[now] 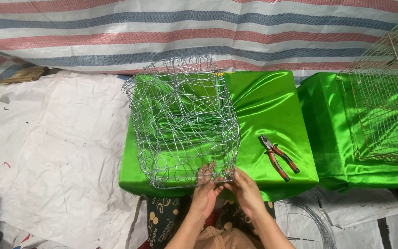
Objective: Inspecting and finishing a wire mesh cage by bending wires and using pliers to trim or secure connections.
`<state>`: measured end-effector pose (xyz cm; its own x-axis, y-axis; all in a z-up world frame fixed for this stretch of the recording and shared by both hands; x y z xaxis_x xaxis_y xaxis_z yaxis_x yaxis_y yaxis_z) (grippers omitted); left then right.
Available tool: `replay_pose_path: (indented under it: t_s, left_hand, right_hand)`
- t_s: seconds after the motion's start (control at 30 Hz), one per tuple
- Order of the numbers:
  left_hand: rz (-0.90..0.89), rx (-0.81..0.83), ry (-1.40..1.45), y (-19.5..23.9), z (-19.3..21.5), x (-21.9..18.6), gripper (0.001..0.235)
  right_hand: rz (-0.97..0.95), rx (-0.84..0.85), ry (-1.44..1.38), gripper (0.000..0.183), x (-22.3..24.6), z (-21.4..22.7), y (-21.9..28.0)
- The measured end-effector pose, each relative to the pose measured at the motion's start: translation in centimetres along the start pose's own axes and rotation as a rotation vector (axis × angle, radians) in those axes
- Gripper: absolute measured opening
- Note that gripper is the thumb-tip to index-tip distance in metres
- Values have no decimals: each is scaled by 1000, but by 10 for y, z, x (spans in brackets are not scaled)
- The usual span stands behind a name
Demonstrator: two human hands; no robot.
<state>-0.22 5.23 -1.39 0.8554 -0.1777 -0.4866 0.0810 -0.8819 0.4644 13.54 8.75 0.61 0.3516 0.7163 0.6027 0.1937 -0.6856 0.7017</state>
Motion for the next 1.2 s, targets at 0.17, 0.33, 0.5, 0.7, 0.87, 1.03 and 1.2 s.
replay_pose_path:
  t_s: [0.17, 0.33, 0.5, 0.7, 0.87, 1.03, 1.2]
  left_hand:
    - [30, -46, 21, -3, 4, 3, 95]
    - [-3, -33, 16, -3, 1, 1, 92]
    - [73, -84, 14, 2, -1, 0, 87]
    - [90, -106, 11, 3, 1, 0, 86]
    - [99, -137, 76, 5, -2, 0, 99]
    - [72, -98, 108, 4, -6, 2, 107]
    - [251, -297, 70, 28, -13, 7, 42]
  right_hand:
    - [-77, -65, -136, 66, -3, 6, 9]
    - [-88, -60, -257, 51, 2, -2, 11]
    - [-71, -39, -161, 32, 7, -8, -9]
    - [-86, -5, -173, 33, -1, -11, -19]
    - [-69, -48, -154, 34, 11, -22, 3]
    - [-69, -87, -152, 16, -6, 6, -2]
    - [-29, -163, -192, 54, 2, 13, 0]
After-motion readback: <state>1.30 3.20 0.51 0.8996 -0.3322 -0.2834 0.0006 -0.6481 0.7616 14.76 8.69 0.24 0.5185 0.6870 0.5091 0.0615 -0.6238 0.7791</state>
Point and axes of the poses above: each hand's wrist, its own y-axis away from the middle knuckle, its own z-axis out of the back of the hand, x = y × z, the point moved 7 cm from there along -y, towards the middle knuckle, and after that the axes turned 2 degrees about -z, right-handed, at the moved point
